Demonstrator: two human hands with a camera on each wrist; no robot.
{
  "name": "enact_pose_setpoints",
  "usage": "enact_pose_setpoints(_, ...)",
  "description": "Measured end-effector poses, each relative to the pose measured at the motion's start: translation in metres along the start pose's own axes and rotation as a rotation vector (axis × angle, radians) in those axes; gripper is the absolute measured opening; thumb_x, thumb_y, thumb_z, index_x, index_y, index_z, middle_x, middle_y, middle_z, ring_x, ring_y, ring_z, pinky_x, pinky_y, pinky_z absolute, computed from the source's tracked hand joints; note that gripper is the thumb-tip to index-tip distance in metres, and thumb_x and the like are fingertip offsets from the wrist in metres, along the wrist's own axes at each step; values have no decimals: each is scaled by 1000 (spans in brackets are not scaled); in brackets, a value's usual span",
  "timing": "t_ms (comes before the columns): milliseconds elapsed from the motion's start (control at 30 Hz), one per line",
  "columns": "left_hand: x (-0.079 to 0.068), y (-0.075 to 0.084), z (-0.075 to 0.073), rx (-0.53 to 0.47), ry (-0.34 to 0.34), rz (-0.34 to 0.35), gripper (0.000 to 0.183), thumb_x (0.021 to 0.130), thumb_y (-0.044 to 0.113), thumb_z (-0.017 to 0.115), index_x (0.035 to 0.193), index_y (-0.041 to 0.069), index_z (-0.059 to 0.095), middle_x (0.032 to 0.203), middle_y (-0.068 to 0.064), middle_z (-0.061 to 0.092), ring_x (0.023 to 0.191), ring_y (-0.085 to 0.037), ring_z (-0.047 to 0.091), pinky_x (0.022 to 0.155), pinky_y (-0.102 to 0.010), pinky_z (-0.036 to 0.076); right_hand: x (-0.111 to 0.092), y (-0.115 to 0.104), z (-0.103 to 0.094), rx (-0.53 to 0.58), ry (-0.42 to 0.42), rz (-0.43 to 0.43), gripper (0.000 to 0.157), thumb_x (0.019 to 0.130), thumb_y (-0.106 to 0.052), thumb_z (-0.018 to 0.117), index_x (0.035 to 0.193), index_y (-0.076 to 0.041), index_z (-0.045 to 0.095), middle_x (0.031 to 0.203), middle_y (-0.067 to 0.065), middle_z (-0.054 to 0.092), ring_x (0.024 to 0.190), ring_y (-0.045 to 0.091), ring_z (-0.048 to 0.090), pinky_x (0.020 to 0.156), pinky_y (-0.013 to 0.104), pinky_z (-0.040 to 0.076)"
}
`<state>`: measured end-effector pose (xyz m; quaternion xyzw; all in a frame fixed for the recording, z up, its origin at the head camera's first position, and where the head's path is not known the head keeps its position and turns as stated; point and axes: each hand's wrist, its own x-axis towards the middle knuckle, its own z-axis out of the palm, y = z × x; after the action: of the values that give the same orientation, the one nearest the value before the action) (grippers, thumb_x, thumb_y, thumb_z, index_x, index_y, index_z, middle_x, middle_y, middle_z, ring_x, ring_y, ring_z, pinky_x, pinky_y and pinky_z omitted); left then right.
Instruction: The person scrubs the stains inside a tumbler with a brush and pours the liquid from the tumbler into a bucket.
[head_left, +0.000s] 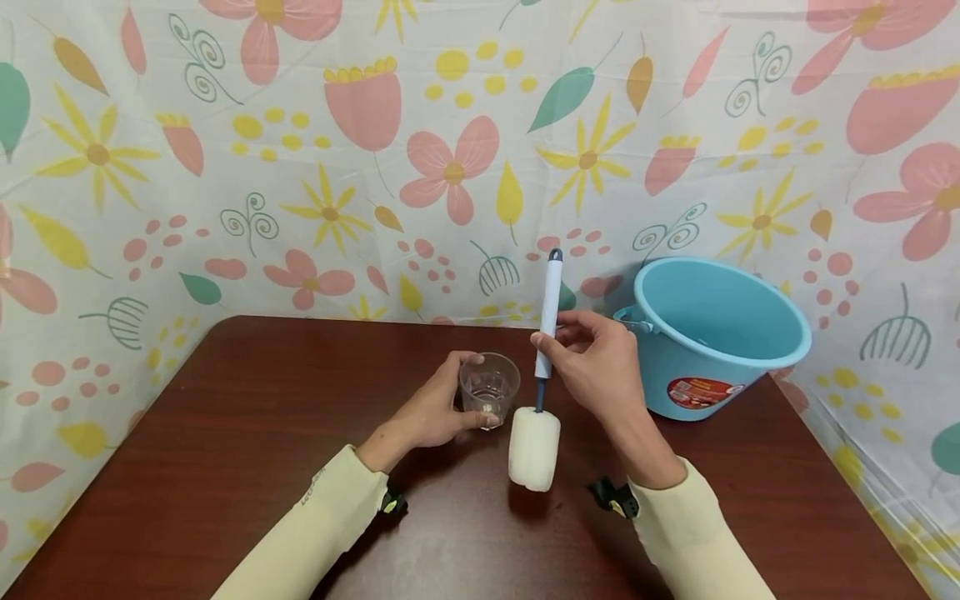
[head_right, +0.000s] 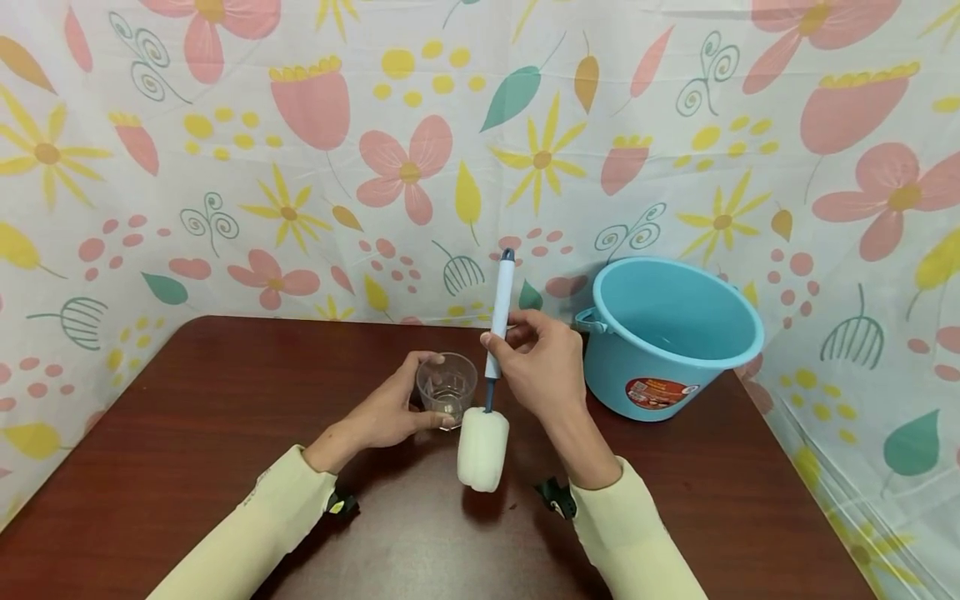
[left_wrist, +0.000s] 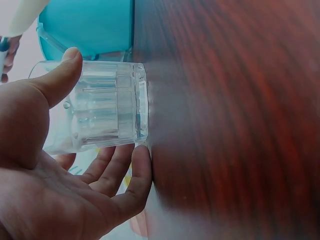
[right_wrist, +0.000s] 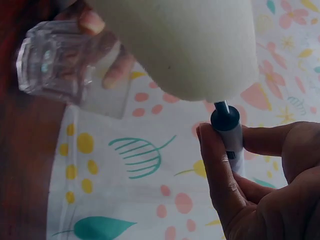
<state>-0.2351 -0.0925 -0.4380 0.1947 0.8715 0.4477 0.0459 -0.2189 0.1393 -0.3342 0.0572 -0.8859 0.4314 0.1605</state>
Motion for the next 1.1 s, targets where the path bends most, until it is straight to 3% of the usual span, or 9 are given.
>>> enact_pose_setpoints(267, -2, 0, 1, 14, 2, -2, 85, 80, 40, 87, 144, 24, 33, 139, -5, 48, 125, -20, 54, 107, -42, 43, -2, 19, 5, -76, -115, 53, 34, 87, -33, 80, 112, -11, 74, 88, 7, 77, 70, 18, 66, 57, 32, 51)
enact_pose_setpoints(500, 0, -1, 2, 21, 11, 8, 85, 79, 40, 88, 144, 24, 34, 140, -5, 48, 126, -21, 54, 108, -42, 42, -2, 35, 9, -7, -212, 98, 30, 88, -26, 80, 108, -5, 74, 84, 11, 76, 62, 24, 73, 55, 32, 57)
enact_pose_setpoints(633, 0, 0, 2, 16, 3, 2, 86, 79, 40, 87, 144, 23, 34, 140, -6, 49, 127, -21, 54, 108, -42, 42, -1, 41, 12, -3, -253, 129, 30, 88, -25, 80, 107, -3, 73, 83, 11, 76, 59, 20, 72, 54, 32, 57)
enact_pose_setpoints(900, -1, 1, 2, 3, -2, 6, 86, 80, 36, 88, 144, 21, 33, 140, -7, 49, 126, -22, 54, 107, -42, 42, 0, 51, 21, -4, -338, 203, 31, 89, -21, 79, 110, 0, 71, 83, 12, 75, 58, 17, 72, 61, 41, 61)
enact_pose_setpoints(1100, -1, 2, 2, 12, 6, 3, 86, 79, 37, 88, 145, 22, 33, 141, -6, 48, 126, -22, 54, 107, -42, 42, 3, 58, 25, -51, -364, 247, 36, 88, -21, 80, 113, 3, 68, 81, 13, 72, 58, 19, 72, 62, 42, 61)
